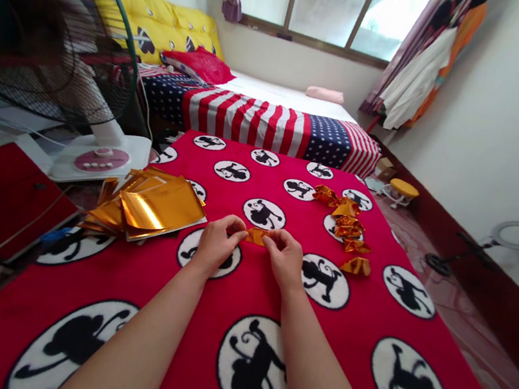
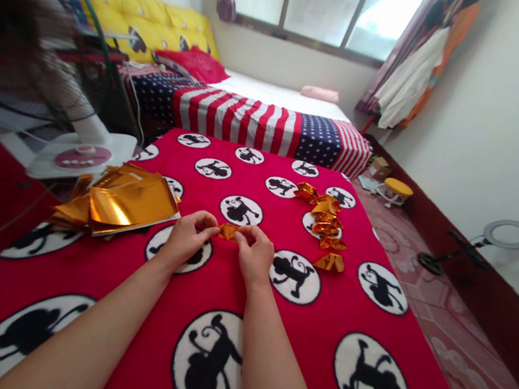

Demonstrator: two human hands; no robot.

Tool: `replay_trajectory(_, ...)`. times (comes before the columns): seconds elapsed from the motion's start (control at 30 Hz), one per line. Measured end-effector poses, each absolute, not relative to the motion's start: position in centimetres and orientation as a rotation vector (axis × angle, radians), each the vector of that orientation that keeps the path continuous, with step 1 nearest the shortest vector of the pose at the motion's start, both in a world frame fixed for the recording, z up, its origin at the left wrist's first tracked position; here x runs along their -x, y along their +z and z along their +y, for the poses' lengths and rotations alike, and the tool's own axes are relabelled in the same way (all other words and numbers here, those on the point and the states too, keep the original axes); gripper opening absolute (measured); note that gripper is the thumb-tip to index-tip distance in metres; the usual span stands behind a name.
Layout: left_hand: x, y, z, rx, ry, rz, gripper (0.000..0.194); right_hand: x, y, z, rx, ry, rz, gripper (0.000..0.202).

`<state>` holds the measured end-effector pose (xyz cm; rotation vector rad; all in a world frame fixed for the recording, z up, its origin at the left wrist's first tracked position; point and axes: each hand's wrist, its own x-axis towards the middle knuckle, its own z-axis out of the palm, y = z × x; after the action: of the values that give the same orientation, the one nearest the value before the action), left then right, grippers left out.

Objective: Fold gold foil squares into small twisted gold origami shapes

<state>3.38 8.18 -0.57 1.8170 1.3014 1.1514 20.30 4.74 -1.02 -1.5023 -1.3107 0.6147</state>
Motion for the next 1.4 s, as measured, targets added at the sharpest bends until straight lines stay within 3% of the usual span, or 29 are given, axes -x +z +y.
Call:
replay_trajectory(0.2,-3.8,-0.5,7.7,-1.658,1.156,1.083,0.024,-20.2,-0.7,4.8,1.381,0.668,-1.276,0.019)
replay_trajectory(0.67,-3.9,0.0,7.4,-1.487,1.138,1.018,0.019,-19.7,-0.5,4.6,1.255,0.77,-1.347,0.02)
replay_trajectory(0.83,-4.2,-0.1,7.3,-1.488,1.18,0.966,0.027,-19.2,-0.3,4.5,1.158,0.877,-1.26,0.019)
replay_trajectory(1.03,-4.6,0.2,7.2,-1.451,1.244,0.911,0.021,-18.9,0.2,4.4,1.156,0.848,-1.219,0.018)
replay_trajectory(1.4,-4.7,0.2,7.3,-1.395,1.237,0.971,0.028,-18.7,0.3,4.1,1.133,0.757,-1.274,0.017)
